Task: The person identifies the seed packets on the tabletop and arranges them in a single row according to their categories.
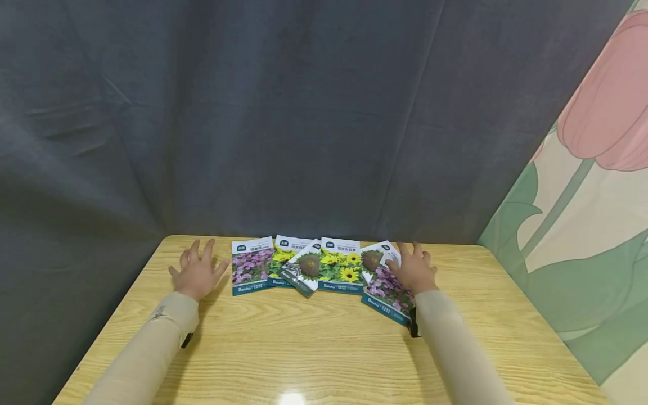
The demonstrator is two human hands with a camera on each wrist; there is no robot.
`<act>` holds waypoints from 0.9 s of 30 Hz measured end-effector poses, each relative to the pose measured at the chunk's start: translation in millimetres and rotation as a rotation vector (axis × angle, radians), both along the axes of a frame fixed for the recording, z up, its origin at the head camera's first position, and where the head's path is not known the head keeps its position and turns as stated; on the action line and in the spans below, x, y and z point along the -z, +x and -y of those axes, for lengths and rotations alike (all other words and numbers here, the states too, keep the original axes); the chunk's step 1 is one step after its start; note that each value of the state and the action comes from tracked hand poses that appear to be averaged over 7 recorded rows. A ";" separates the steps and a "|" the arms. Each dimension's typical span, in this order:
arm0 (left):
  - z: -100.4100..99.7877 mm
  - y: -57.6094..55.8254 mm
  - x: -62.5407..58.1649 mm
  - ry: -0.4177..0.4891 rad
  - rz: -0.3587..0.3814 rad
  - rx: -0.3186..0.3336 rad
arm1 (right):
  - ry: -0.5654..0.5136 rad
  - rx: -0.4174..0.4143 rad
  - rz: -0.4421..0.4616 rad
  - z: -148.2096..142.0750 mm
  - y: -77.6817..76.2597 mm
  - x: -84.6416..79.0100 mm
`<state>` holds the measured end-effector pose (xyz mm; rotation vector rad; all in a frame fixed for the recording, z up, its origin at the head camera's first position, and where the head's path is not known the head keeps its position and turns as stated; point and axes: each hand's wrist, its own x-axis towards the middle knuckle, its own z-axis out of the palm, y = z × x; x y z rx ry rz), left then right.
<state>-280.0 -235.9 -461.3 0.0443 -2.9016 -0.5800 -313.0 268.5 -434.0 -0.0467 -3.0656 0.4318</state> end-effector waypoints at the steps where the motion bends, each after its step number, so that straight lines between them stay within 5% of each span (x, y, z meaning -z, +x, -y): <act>1: -1.5 -0.9 0.0 0.028 -0.007 -0.003 | -0.018 -0.013 -0.022 7.3 -1.0 1.1; 13: -19.9 -6.2 -6.2 0.398 0.069 0.003 | -0.268 -0.194 -0.204 102.8 3.7 8.9; 18: -31.3 -6.5 -6.7 0.525 0.116 -0.013 | -0.344 -0.293 -0.204 143.0 14.2 11.7; 27: -47.0 -6.4 -8.2 0.607 0.157 -0.055 | -0.389 -0.475 -0.193 194.1 25.0 16.3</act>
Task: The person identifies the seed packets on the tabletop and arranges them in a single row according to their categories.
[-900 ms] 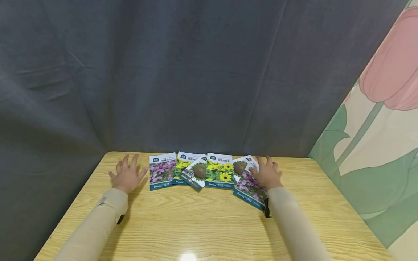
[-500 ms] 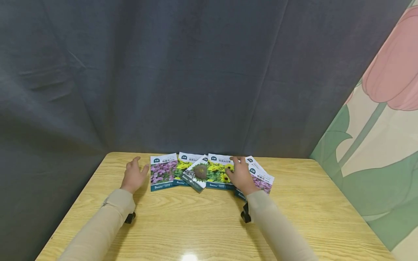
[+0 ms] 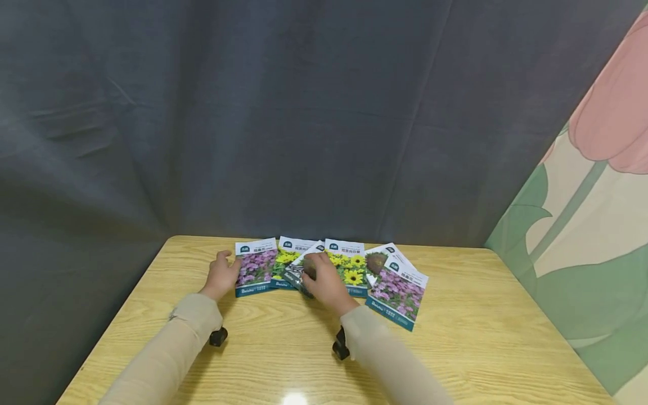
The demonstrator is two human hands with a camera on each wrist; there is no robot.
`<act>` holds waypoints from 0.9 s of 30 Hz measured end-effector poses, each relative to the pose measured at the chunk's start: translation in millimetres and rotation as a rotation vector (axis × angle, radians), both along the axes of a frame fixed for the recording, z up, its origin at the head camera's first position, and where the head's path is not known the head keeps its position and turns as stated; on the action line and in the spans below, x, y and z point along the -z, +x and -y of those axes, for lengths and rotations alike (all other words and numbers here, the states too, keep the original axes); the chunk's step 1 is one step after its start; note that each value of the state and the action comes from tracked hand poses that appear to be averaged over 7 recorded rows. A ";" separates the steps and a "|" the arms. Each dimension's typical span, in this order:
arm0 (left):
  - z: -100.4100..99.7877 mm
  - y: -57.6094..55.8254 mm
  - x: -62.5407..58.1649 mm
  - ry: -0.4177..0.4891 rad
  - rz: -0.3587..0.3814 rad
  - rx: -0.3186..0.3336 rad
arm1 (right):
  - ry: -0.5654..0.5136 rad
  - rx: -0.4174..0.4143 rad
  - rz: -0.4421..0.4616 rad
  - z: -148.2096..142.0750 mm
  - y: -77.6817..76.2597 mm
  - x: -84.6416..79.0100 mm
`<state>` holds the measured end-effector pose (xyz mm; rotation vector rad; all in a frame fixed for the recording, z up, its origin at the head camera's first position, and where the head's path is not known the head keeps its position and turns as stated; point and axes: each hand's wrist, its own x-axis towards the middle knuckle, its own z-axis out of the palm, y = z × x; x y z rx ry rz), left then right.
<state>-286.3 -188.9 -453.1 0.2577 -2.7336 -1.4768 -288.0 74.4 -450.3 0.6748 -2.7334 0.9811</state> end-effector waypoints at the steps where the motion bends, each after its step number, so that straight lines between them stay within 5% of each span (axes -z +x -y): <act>1: -1.2 0.5 -0.3 -0.004 0.000 -0.001 | 0.008 -0.015 -0.002 5.8 1.6 -0.3; 18: -12.1 2.7 -1.5 -0.031 0.038 -0.040 | 0.128 -0.186 0.046 79.1 14.9 7.5; 27: -5.4 0.9 1.2 0.280 0.100 -0.115 | 0.158 -0.177 -0.080 86.4 17.3 16.4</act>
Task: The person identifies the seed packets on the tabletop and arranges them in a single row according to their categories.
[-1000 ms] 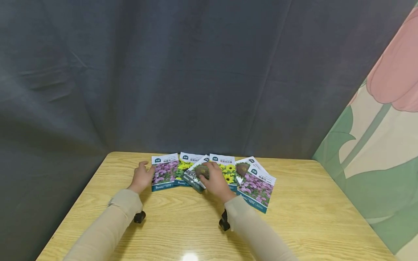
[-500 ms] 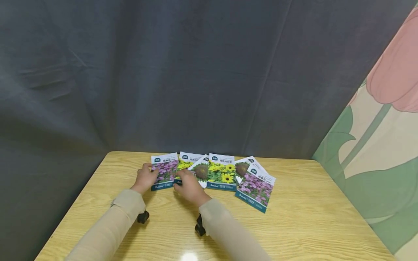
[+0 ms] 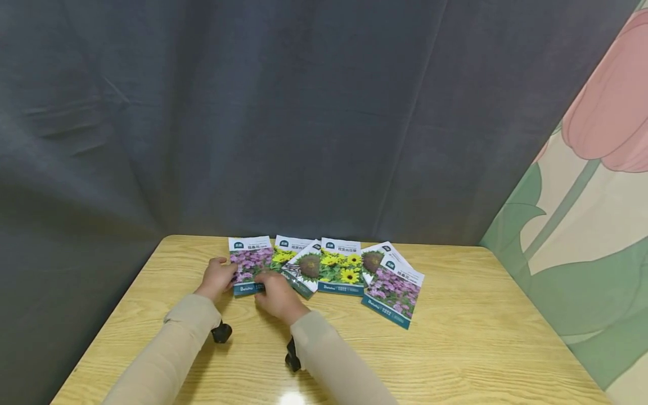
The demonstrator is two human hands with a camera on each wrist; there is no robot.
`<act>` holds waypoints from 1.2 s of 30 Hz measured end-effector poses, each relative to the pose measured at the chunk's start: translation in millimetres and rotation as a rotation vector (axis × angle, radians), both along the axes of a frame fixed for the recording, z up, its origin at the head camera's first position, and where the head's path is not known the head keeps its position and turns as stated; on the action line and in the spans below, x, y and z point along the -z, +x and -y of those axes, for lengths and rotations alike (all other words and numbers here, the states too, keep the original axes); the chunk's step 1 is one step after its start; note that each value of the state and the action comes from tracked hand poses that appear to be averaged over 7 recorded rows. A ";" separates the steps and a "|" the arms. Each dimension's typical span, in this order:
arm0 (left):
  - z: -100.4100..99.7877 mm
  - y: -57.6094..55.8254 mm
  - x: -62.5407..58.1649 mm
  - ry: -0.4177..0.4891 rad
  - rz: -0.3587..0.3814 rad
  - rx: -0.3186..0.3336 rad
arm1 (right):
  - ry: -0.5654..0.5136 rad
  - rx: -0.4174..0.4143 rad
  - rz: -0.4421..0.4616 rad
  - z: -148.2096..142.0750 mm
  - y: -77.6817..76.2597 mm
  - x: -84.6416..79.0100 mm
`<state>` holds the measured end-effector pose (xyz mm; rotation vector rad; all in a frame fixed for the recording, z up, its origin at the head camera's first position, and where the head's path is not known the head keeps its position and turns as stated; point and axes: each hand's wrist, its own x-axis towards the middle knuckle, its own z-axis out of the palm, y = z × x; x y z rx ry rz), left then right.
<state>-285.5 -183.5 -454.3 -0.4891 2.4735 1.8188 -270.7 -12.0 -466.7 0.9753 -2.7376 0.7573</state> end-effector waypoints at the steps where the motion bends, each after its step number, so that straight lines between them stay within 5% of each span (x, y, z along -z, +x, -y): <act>1: 1.2 0.0 0.2 0.034 0.006 -0.003 | -0.005 0.000 -0.004 0.5 0.1 0.7; 11: 3.2 7.8 -4.4 0.225 -0.004 0.022 | 0.010 0.022 -0.051 1.7 1.1 2.2; 21: 5.8 14.1 -13.2 0.368 -0.059 0.015 | -0.087 0.047 -0.033 1.4 5.0 -1.1; 36: 8.4 43.9 -31.7 0.340 -0.138 0.072 | -0.333 0.062 0.179 -5.9 17.1 4.0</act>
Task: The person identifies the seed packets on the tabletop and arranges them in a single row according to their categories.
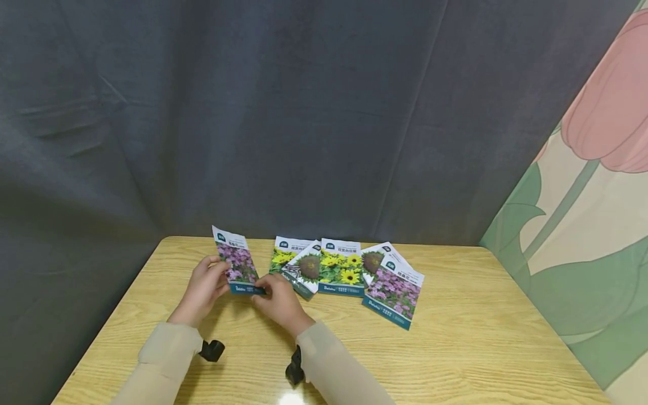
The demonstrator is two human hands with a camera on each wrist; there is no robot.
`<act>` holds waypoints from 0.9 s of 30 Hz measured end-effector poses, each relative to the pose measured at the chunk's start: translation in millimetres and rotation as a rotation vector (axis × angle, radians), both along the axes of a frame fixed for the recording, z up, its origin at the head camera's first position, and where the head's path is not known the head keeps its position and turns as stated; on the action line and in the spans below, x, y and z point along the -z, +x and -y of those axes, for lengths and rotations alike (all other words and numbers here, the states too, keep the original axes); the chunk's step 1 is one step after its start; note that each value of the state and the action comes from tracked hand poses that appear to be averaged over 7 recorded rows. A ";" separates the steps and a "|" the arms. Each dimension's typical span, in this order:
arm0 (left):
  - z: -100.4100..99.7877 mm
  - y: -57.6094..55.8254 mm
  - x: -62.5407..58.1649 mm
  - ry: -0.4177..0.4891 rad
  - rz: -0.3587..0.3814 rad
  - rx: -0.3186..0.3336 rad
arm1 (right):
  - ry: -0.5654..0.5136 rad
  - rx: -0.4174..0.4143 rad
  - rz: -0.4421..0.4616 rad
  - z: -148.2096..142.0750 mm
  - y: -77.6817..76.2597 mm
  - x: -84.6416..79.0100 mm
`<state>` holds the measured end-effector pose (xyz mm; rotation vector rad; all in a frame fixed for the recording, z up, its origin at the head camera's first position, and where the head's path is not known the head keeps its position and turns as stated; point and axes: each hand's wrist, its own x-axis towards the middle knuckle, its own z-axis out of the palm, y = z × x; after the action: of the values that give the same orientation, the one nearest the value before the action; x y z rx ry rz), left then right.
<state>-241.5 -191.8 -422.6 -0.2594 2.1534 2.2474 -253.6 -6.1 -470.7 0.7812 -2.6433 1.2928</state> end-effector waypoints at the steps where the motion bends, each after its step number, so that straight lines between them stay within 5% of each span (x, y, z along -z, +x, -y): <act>1: 0.4 2.1 -0.4 0.003 -0.010 0.000 | -0.021 0.000 0.017 -0.3 0.8 0.1; 8: 6.3 15.3 -0.3 -0.016 -0.039 -0.019 | -0.208 0.039 0.162 0.2 6.8 -0.3; 15: 15.7 26.5 0.0 -0.056 -0.014 0.028 | -0.473 0.117 0.334 -0.2 13.3 -7.6; 20: 23.9 34.0 2.3 -0.106 -0.020 0.113 | -0.577 0.123 0.436 -0.9 18.6 -11.3; 27: 42.5 42.4 2.3 -0.224 -0.001 0.269 | -0.567 0.095 0.485 -2.0 29.5 -12.6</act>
<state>-199.1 -234.4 -424.9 0.0293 2.2826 1.8686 -224.0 -4.2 -458.1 0.2768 -2.3440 2.2785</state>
